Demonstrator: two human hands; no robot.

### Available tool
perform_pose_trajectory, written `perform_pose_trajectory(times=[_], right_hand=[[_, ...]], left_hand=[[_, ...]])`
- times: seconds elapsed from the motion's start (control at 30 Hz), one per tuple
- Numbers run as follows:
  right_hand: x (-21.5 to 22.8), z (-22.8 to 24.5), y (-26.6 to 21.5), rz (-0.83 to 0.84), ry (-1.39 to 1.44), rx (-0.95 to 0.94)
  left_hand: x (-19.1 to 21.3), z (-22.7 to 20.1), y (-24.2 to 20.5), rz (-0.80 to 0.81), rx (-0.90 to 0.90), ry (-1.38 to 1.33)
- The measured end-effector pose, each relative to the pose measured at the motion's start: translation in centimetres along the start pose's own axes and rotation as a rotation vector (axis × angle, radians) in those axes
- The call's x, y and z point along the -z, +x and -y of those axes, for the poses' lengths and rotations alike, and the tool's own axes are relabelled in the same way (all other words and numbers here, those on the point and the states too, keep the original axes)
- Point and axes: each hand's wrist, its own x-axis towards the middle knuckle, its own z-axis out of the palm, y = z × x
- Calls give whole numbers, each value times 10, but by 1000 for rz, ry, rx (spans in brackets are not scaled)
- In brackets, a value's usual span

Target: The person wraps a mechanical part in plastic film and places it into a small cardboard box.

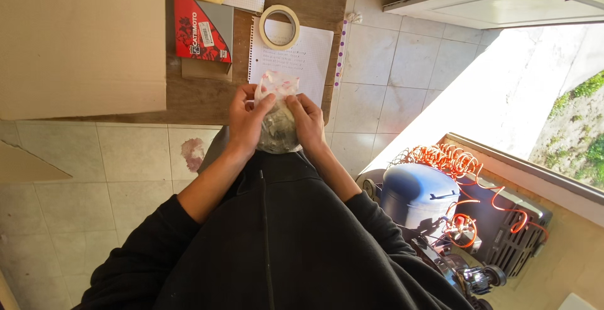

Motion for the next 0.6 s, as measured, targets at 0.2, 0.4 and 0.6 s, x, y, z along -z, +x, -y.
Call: perform_pose_trajectory(times=[0.2, 0.4, 0.6], right_hand=[[21, 24, -8, 47, 182, 42], [40, 1, 12, 191, 184, 105], [58, -2, 19, 242, 123, 170]], left_hand=[[-22, -35, -25, 55, 110, -217], [-22, 27, 3, 207, -34, -11], [-54, -34, -10, 230, 49, 56]])
